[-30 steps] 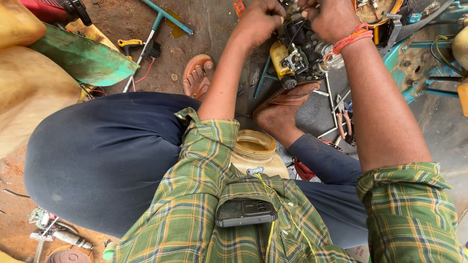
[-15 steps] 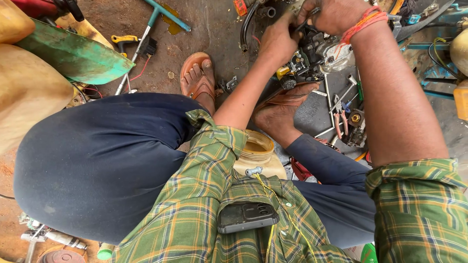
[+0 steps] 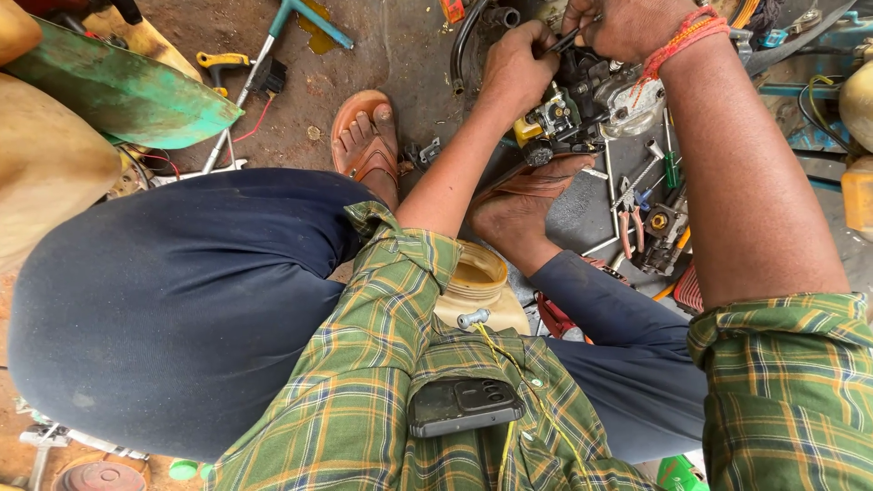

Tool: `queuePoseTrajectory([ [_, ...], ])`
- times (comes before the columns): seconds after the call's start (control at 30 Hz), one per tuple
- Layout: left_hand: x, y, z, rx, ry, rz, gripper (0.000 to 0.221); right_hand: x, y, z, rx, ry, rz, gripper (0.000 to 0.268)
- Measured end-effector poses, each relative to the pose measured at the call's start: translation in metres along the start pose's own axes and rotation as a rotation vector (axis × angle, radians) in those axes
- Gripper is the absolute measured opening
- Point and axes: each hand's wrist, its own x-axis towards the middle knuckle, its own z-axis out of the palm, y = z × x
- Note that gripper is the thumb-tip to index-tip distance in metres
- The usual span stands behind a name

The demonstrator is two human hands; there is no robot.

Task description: The person sits on the floor of a repair workshop and works on the carburetor and engine of a knapsack sprayer machine, loosening and removing small parts by hand and with hand tools, turning the machine over and repositioning it while handling wrenches and pliers scattered around.

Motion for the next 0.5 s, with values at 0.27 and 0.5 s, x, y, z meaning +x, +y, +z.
queuePoseTrajectory([
  [0.27,-0.003,0.007,0.001,-0.140,0.065,-0.078,0.012,0.004,0.007,0.012,0.122,-0.042,0.080,0.017],
  [0.5,0.008,-0.008,0.015,-0.259,0.134,0.005,0.016,0.009,0.013,-0.007,0.088,-0.148,0.043,0.018],
])
